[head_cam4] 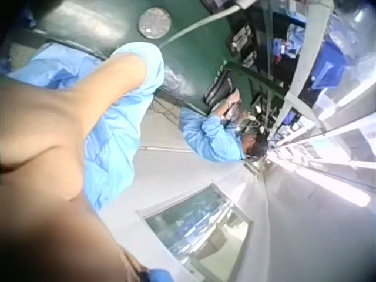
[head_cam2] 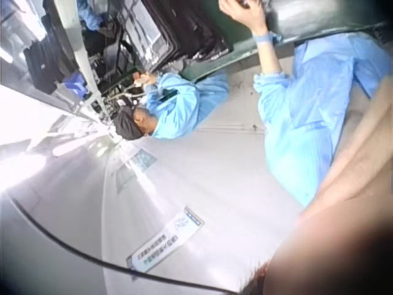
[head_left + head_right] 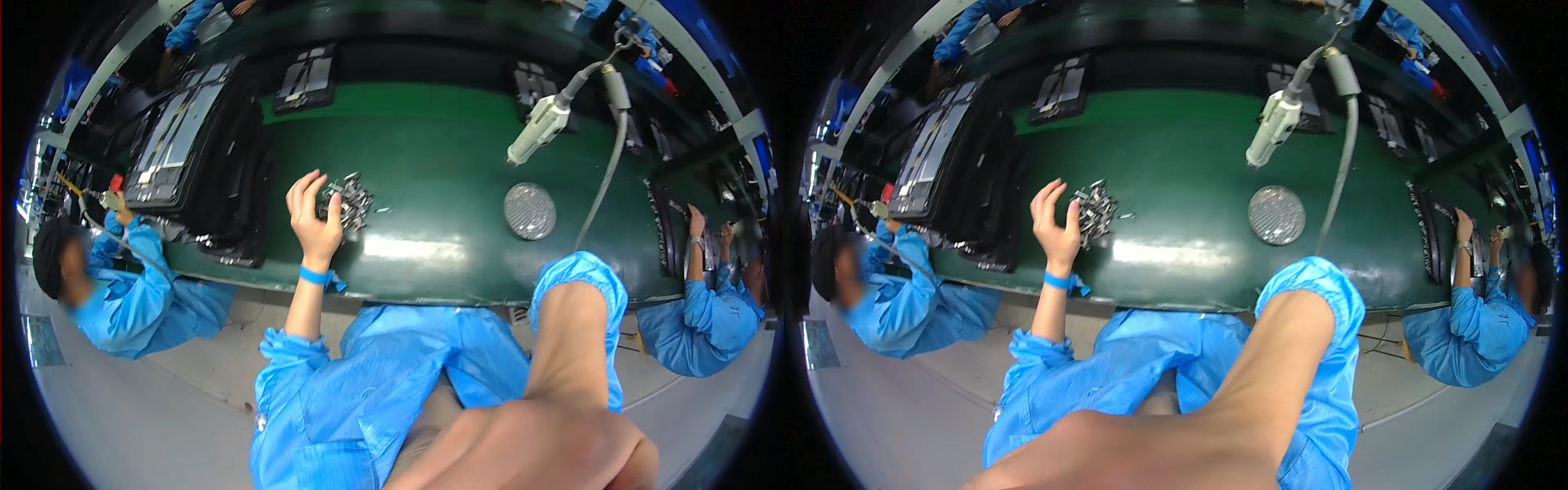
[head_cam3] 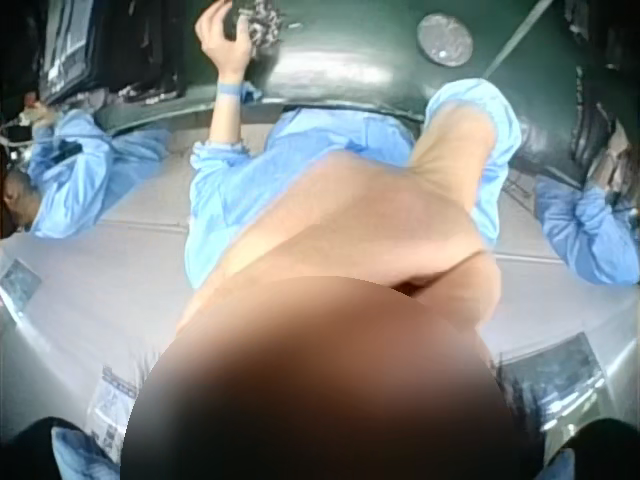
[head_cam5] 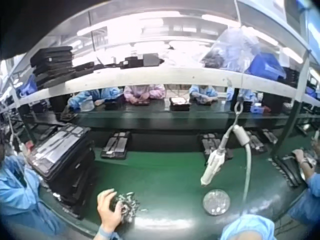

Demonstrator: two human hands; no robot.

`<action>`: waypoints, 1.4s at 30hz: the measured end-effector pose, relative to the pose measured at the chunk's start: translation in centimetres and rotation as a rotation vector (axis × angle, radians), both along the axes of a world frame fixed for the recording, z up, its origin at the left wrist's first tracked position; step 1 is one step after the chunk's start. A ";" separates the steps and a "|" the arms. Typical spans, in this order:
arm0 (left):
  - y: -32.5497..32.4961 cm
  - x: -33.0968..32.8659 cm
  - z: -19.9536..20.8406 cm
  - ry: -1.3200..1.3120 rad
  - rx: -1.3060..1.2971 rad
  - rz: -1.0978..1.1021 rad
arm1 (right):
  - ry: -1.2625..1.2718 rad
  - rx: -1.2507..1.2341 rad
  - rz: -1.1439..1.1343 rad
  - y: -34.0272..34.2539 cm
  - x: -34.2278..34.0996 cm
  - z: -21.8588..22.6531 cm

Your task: Assembling electronic components by fastening screws using an electric screwdriver on a factory assembly line.

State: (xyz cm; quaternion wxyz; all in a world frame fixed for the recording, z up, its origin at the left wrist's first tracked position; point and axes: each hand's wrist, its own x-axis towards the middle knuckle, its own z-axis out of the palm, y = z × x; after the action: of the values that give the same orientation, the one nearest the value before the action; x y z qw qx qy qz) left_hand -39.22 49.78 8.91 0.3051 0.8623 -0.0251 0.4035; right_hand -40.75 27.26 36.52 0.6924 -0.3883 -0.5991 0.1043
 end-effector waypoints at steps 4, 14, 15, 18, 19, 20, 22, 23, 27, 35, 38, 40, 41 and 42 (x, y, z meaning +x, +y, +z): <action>-5.4 0.3 4.8 0.038 -0.047 -0.125 | -0.165 -0.066 0.367 -3.5 -0.9 -2.5; -15.6 20.6 -1.3 0.819 -0.848 -0.399 | -0.119 0.351 -0.737 -10.4 -1.3 -13.0; -17.1 22.7 -2.0 0.950 -0.871 -0.396 | -0.103 -0.003 -1.405 -11.6 -1.6 -17.2; -21.6 28.2 -4.1 1.120 -0.864 -0.397 | 0.110 -0.051 -1.689 -12.4 7.0 -25.8; -22.2 29.4 -5.3 1.148 -0.838 -0.382 | 0.468 0.013 -1.621 -12.6 9.8 -29.1; -22.1 30.5 -6.8 1.151 -0.848 -0.362 | 0.517 -0.047 -1.733 -12.8 12.5 -30.2; -22.7 33.2 -9.5 0.942 -0.672 -0.268 | 0.681 -0.200 -2.002 -14.8 18.0 -32.3; -24.2 34.5 -11.1 0.837 -0.760 -0.344 | 0.627 -0.074 -2.021 -17.0 21.5 -34.4; -30.3 31.4 -6.6 1.038 -0.410 -0.239 | 0.764 -0.759 -2.106 -22.9 29.2 -33.6; -28.2 30.2 -6.2 0.885 -0.500 -0.070 | 0.893 -1.177 -1.645 -22.0 35.6 -35.6; -25.4 29.5 -5.8 0.538 -0.881 -0.164 | 0.786 -0.904 -1.566 -18.8 32.2 -34.6; -22.1 28.7 -6.8 0.444 -1.007 -0.215 | 0.728 -0.657 -1.414 -16.7 28.5 -33.3; -20.4 27.0 -6.6 0.346 -1.002 -0.232 | 0.679 -0.317 -0.784 -17.3 24.6 -30.2; -19.6 25.3 -6.4 0.419 -1.212 -0.304 | 0.344 -0.200 -0.773 -18.8 23.3 -30.1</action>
State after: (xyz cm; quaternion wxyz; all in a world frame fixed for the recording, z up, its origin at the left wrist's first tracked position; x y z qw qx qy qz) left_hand -13.90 30.13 2.54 0.7885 0.5851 0.1450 0.1224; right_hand -17.43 8.48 6.43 0.7294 -0.6261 -0.2725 -0.0417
